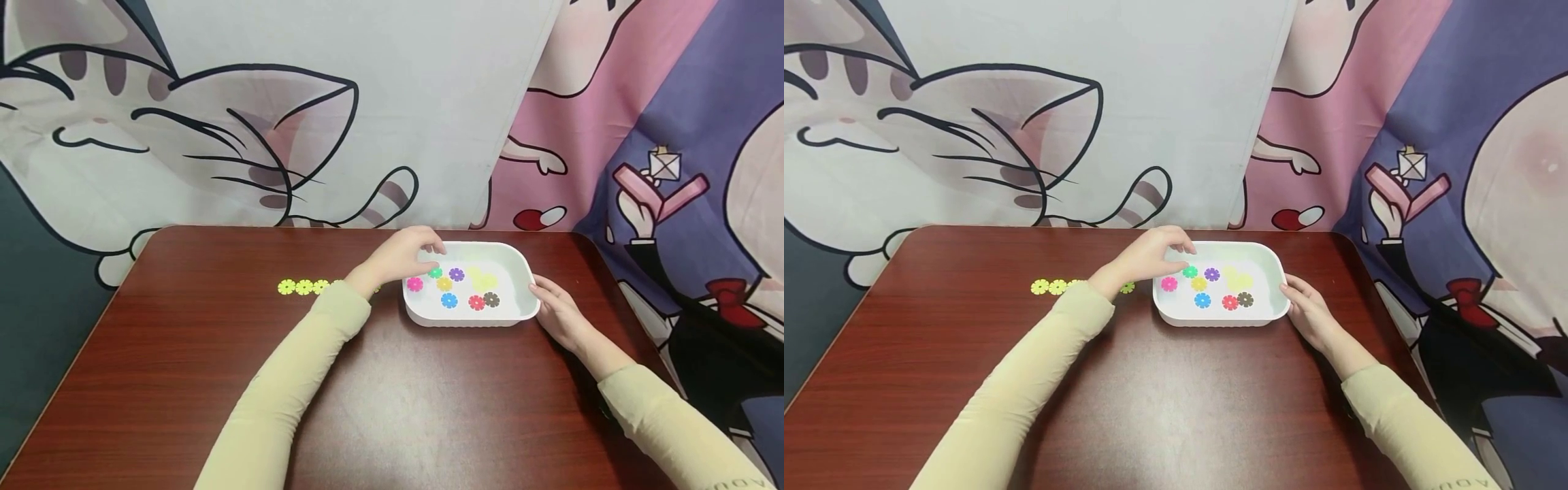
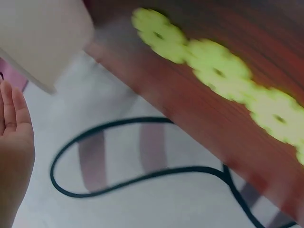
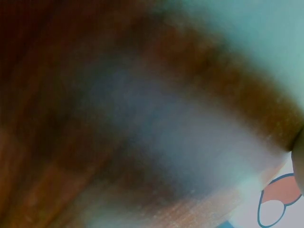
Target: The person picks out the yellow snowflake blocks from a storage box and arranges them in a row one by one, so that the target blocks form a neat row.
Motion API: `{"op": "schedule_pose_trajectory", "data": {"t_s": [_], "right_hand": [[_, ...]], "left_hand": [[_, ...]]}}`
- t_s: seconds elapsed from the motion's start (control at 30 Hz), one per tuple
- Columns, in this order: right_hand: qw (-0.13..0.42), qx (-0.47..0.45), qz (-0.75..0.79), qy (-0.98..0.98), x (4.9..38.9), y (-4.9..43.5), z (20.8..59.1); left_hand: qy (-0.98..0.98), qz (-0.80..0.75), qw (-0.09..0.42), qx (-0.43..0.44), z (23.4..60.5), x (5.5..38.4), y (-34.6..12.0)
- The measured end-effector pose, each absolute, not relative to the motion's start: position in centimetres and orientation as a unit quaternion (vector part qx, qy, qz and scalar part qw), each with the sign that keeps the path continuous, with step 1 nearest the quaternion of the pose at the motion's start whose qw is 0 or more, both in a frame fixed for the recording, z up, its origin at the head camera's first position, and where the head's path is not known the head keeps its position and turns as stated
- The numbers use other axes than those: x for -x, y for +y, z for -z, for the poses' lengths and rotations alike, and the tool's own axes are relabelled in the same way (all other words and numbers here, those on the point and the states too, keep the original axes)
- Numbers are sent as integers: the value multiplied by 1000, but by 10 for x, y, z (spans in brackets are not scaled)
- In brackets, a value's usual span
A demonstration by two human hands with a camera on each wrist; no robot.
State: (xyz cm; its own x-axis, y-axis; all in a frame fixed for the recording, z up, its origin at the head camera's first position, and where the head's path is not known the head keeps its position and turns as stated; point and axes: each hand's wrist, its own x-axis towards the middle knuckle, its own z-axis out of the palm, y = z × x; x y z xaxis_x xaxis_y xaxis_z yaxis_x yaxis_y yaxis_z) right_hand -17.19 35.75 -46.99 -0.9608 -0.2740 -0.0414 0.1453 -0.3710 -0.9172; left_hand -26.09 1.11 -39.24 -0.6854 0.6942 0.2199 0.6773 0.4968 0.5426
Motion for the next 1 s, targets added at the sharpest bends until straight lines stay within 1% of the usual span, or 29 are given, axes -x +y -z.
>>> {"op": "schedule_pose_trajectory", "data": {"t_s": [0.3,0.5,0.77,1.0], "right_hand": [[123,57,823,551,172,358,470],[123,55,821,555,171,359,470],[123,54,818,560,171,359,471],[123,53,820,556,172,358,470]], "left_hand": [[860,-283,23,-423,388,262,49],[856,-274,49,-435,387,262,68],[853,-257,51,-451,382,259,84],[860,-239,71,-445,376,263,91]]}}
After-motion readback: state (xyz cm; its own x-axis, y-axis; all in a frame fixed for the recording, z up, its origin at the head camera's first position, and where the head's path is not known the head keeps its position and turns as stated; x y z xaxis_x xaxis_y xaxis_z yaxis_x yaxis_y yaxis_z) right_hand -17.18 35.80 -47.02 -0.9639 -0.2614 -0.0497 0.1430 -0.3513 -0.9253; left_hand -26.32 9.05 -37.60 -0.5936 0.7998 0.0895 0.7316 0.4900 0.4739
